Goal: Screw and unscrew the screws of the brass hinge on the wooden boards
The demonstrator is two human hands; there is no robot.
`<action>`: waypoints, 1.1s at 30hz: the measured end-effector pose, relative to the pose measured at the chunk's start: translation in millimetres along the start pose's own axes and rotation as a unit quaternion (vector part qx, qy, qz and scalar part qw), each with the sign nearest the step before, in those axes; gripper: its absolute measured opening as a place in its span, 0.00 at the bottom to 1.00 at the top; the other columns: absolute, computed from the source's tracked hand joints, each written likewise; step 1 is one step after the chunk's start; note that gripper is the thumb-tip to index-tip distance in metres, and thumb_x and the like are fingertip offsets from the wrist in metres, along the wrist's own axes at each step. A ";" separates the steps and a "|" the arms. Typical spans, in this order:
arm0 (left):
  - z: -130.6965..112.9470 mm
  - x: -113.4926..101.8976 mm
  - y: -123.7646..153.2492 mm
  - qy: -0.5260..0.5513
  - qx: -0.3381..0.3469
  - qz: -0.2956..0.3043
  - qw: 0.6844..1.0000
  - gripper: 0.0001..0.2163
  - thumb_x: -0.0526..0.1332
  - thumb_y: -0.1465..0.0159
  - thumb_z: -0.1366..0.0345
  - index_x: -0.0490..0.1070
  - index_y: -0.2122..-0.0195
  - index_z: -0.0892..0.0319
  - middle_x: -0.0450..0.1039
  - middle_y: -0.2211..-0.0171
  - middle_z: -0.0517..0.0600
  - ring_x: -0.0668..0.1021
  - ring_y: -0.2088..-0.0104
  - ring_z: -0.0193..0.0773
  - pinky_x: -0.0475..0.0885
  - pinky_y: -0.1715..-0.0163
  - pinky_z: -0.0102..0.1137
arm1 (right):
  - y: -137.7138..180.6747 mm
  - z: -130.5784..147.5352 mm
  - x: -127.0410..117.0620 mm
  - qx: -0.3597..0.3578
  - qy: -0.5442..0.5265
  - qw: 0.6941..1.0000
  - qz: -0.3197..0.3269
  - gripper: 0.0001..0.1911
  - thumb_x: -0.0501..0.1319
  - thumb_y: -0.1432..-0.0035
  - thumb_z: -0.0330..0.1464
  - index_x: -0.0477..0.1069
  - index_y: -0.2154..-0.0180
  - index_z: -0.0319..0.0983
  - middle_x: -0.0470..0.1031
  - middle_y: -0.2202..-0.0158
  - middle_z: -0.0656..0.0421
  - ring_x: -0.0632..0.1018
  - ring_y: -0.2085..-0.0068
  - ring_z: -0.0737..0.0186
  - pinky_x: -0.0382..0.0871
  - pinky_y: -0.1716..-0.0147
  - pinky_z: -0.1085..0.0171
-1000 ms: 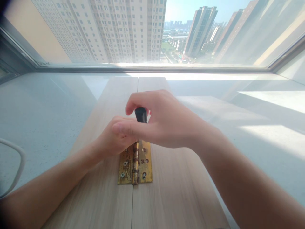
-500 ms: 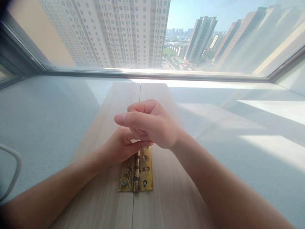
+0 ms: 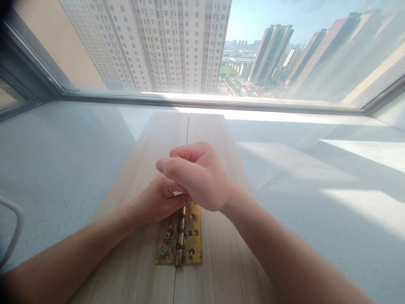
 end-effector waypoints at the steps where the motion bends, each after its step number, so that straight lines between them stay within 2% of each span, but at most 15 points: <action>1: 0.1 0.0 0.0 0.002 0.001 -0.002 1.000 0.06 0.60 0.40 0.73 0.75 0.72 0.63 0.79 0.71 0.48 0.78 0.69 0.31 0.73 0.68 0.23 | 0.3 0.0 0.1 -0.002 0.000 1.000 0.001 0.22 0.57 0.51 0.29 0.47 0.88 0.40 0.47 0.89 0.68 0.55 0.86 0.76 0.45 0.88 0.70; 11: 3.1 1.3 0.6 0.040 0.003 0.005 0.999 0.07 0.58 0.39 0.73 0.73 0.73 0.63 0.79 0.70 0.48 0.79 0.68 0.31 0.74 0.68 0.23 | 2.6 0.0 0.9 -0.021 -0.012 1.000 -0.002 0.19 0.56 0.53 0.27 0.52 0.89 0.38 0.56 0.90 0.66 0.58 0.86 0.76 0.49 0.89 0.72; 26: 4.3 1.8 1.6 0.056 -0.044 0.018 0.997 0.07 0.57 0.38 0.69 0.73 0.71 0.61 0.78 0.69 0.48 0.79 0.66 0.33 0.75 0.66 0.25 | 3.2 -4.9 0.0 0.014 -0.006 1.000 -0.010 0.20 0.57 0.54 0.26 0.47 0.88 0.40 0.50 0.89 0.67 0.55 0.85 0.75 0.47 0.88 0.70; 33: 6.4 2.1 2.8 0.053 -0.061 0.027 0.996 0.07 0.58 0.38 0.68 0.74 0.71 0.61 0.78 0.68 0.47 0.78 0.66 0.33 0.75 0.65 0.26 | 4.3 -6.0 -0.6 0.014 -0.014 1.000 -0.010 0.20 0.57 0.53 0.27 0.48 0.88 0.40 0.52 0.89 0.67 0.55 0.85 0.75 0.47 0.88 0.70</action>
Point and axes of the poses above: each hand's wrist, its own y-axis away from the middle knuckle, its own x-axis out of the palm, z = x × y, the point moved 3 cm from there along -y, towards the middle knuckle
